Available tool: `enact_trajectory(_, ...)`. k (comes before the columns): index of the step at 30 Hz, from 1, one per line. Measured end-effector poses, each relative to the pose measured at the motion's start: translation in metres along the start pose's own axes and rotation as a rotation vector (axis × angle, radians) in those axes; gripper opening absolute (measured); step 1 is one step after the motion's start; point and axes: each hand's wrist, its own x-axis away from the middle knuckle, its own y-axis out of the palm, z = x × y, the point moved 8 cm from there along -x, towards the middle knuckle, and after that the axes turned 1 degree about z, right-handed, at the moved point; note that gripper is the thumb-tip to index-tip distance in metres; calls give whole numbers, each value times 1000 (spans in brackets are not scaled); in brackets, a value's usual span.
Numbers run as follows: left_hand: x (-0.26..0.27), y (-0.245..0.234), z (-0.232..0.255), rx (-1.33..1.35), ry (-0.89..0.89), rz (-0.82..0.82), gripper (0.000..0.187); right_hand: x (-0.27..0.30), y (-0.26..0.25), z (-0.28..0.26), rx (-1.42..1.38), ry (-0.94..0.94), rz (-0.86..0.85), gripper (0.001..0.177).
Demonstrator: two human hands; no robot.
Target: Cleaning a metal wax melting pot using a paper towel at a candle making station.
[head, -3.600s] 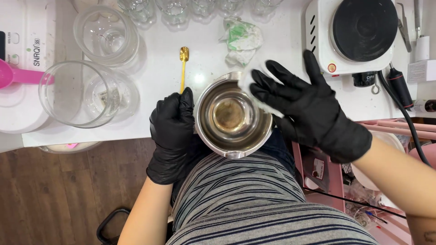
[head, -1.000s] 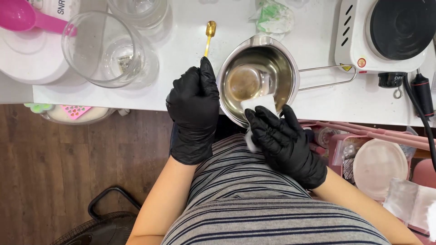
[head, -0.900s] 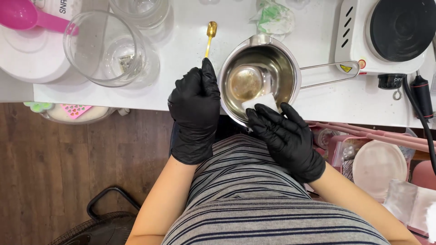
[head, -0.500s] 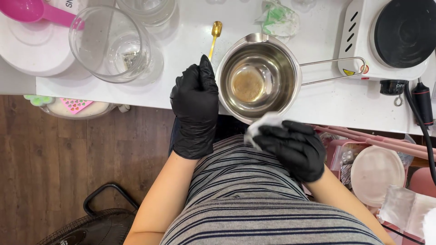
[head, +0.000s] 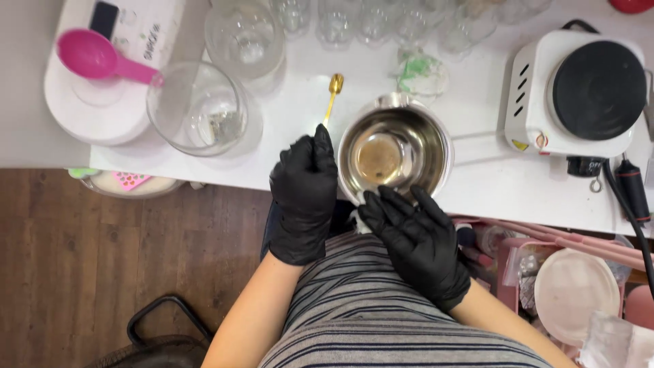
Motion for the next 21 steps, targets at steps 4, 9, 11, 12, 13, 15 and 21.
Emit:
enact_trajectory(4,1,-4,0,-15,-12,-2,33,4,2,0,80,-72,40,39)
enact_trajectory(9,-13,2,2,58,-17,-125,27,9,-13,1,-68,-237,-45,36)
enact_trajectory(11,-20,3,5,110,-7,-162,24,14,-28,24,-102,-171,-20,37)
enact_trajectory(12,-23,6,7,161,-1,-206,21,16,-36,38,-140,-99,0,38)
enact_trajectory(13,-28,3,7,159,-1,-197,21,11,-46,45,-140,-109,2,38)
enact_trajectory(15,-37,-7,14,278,83,-161,15,-1,-65,73,-20,50,-14,43)
enact_trajectory(21,-30,-19,-6,118,-46,-193,19,46,-56,144,31,193,-343,43)
